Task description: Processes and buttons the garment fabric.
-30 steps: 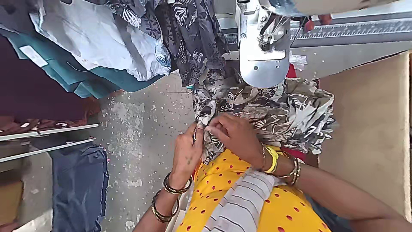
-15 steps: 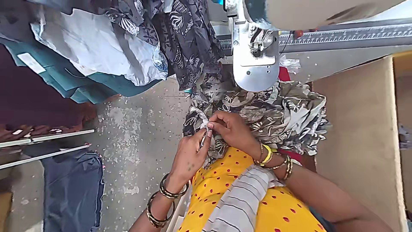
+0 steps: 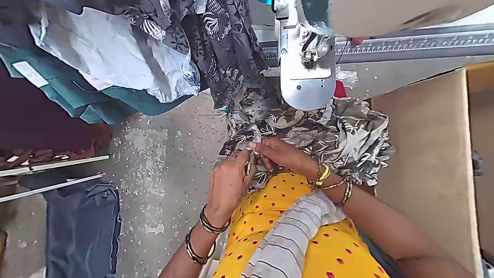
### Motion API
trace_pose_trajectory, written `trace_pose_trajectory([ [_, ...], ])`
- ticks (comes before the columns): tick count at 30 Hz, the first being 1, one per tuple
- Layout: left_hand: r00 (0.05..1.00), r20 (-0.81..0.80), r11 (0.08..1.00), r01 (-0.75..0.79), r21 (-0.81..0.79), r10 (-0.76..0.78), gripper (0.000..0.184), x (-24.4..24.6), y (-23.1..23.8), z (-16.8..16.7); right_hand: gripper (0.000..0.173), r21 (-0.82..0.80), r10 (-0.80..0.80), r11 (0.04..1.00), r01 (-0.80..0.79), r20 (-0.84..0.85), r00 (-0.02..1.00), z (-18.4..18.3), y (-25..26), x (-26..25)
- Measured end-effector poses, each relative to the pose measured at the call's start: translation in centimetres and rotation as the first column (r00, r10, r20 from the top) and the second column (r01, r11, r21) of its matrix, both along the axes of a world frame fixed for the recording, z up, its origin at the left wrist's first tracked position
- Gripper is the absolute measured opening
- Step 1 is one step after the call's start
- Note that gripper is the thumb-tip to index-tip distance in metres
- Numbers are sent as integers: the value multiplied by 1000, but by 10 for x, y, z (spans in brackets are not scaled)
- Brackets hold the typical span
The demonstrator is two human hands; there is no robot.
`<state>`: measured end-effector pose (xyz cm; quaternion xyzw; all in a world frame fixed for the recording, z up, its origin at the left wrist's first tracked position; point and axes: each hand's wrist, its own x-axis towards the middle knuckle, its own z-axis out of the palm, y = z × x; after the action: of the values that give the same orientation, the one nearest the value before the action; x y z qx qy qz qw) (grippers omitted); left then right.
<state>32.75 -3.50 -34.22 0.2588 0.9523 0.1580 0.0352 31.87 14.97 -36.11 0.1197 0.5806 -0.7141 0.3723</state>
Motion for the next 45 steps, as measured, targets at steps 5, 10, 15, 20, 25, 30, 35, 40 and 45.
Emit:
trace_pose_trajectory([
  [5,893,396,865,-362,348,214,29,-9,-3,0,39,-67,-99,994,90,-145,985,-3,-17,12],
  [10,672,734,511,-665,544,94,27,-14,9,2,42,-40,-237,971,235,-259,936,-4,-25,18],
  [15,721,693,603,-560,569,15,26,-6,11,-5,38,20,-289,956,292,-106,952,-2,-25,14],
  [20,512,859,361,-805,470,24,31,-5,20,11,42,41,-297,943,329,-337,893,-3,-27,24],
  [25,135,898,-135,-987,85,-419,34,-10,36,22,52,90,-328,860,501,-655,680,-14,-33,33],
  [30,704,710,407,-658,634,33,29,2,28,-7,39,113,-300,936,332,-233,925,5,-23,18],
  [35,910,409,636,-357,684,71,27,-3,16,-16,41,14,-351,933,360,-181,919,6,-29,20],
  [40,254,890,-130,-967,221,-379,41,-6,36,25,25,277,-78,747,605,-866,493,-9,-33,30],
  [45,503,801,-104,-861,498,-325,45,-29,9,43,25,333,133,812,480,-906,403,-36,-25,49],
])
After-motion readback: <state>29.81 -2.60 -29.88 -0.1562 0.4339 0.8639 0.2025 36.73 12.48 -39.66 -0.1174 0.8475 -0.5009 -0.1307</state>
